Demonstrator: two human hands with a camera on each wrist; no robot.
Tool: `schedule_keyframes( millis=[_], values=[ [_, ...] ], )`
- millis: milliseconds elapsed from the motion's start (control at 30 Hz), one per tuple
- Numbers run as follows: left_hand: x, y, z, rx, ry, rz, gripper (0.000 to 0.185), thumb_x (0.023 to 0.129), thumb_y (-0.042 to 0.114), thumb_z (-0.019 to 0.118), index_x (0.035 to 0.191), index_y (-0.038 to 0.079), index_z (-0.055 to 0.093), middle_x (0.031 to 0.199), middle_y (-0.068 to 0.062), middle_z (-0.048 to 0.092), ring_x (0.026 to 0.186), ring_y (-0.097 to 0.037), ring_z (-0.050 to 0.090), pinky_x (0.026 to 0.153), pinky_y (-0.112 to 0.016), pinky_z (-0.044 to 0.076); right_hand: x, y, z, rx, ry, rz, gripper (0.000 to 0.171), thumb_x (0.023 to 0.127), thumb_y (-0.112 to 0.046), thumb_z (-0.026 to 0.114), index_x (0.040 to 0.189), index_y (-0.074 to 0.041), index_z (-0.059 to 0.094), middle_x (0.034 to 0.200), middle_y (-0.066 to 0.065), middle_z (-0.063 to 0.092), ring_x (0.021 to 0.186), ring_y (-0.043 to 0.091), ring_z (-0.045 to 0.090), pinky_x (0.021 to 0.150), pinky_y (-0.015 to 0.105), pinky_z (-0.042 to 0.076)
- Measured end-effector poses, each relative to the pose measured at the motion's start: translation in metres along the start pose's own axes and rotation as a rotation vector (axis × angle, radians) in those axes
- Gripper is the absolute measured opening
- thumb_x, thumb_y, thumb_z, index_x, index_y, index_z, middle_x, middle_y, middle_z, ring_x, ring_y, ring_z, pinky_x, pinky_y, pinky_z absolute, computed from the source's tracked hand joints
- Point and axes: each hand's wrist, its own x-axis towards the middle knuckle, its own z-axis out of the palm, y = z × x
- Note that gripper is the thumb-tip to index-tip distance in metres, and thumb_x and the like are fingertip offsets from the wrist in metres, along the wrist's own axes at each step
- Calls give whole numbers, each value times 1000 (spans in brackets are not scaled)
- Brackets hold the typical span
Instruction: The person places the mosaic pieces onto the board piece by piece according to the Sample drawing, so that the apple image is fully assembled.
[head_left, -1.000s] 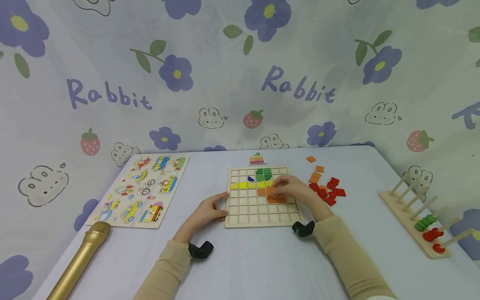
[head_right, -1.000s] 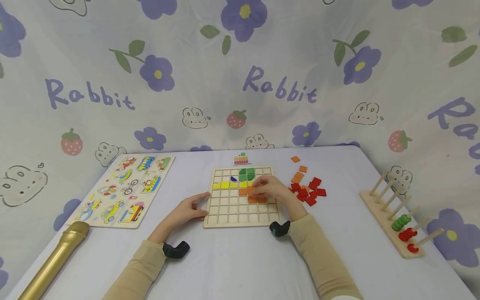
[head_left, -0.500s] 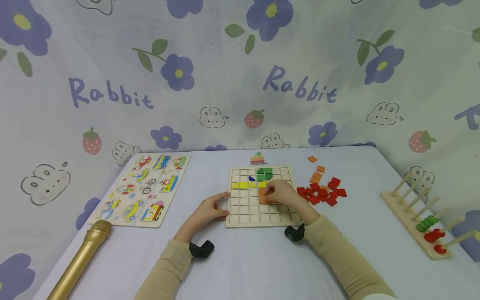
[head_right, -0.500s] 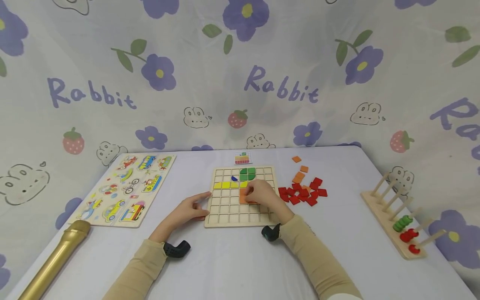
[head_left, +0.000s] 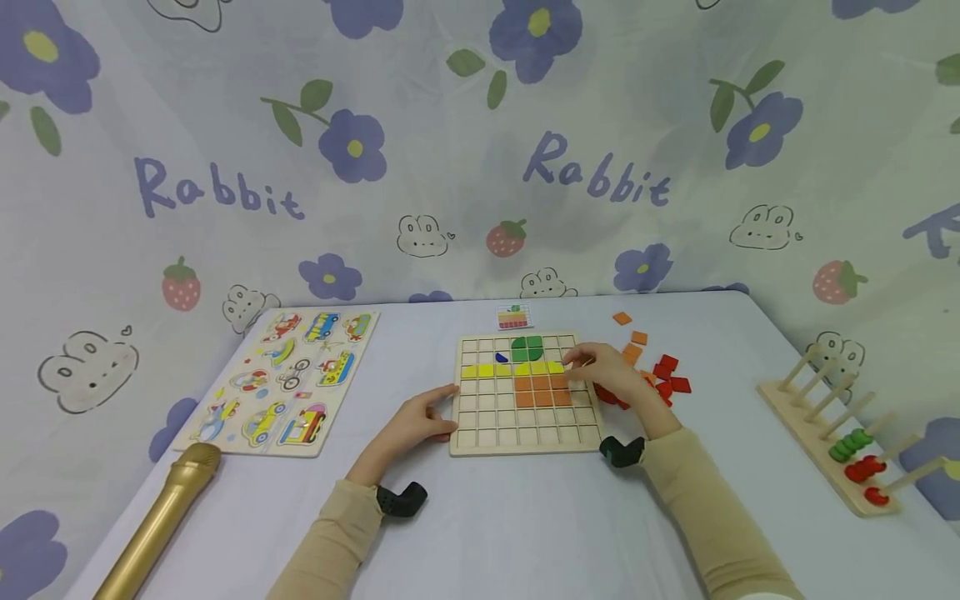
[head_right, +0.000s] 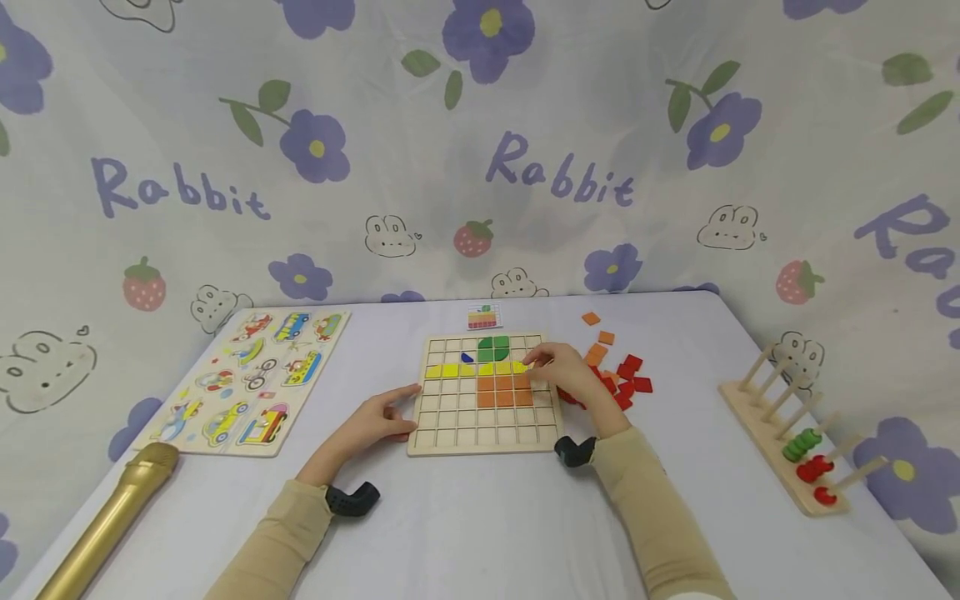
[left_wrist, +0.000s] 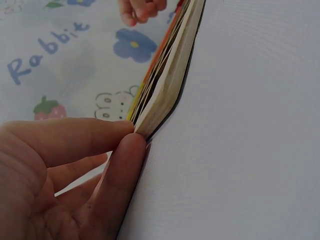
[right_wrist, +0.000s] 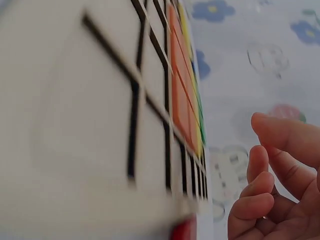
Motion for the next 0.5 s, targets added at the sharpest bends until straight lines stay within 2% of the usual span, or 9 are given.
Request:
schedule_keyframes(
  millis=[167,267,400,500],
  values=[
    [-12,23,-2,7,-9,3,65,81,6,67,139,0,39,60,-9,55,55,-14,57,59,-29,47,-12,24,-38,62,66,83,36,86,-20,64,116,-2,57,101,12,54,86,26,49,70,31,44],
    [-18,33,-4,10,-15,-3,64,81,6,67,138,-1,39,60,-9,55,56,-14,57,61,-29,48,-20,37,-57,81,72,134,43,88,-20,62,123,2,52,106,13,54,88,26,51,73,30,45],
    [-20,36,-4,13,-16,-7,63,82,6,66,138,-1,39,61,-9,55,56,-13,57,60,-28,48,-28,48,-75,19,43,216,48,87,-24,63,126,2,50,102,11,57,88,22,52,75,30,44],
    [-18,34,-3,10,-20,-2,64,82,6,67,138,-1,39,61,-9,55,56,-14,56,60,-28,48,-32,53,-80,-22,16,246,49,84,-23,66,124,3,51,94,9,55,84,22,49,71,29,42]
  ],
)
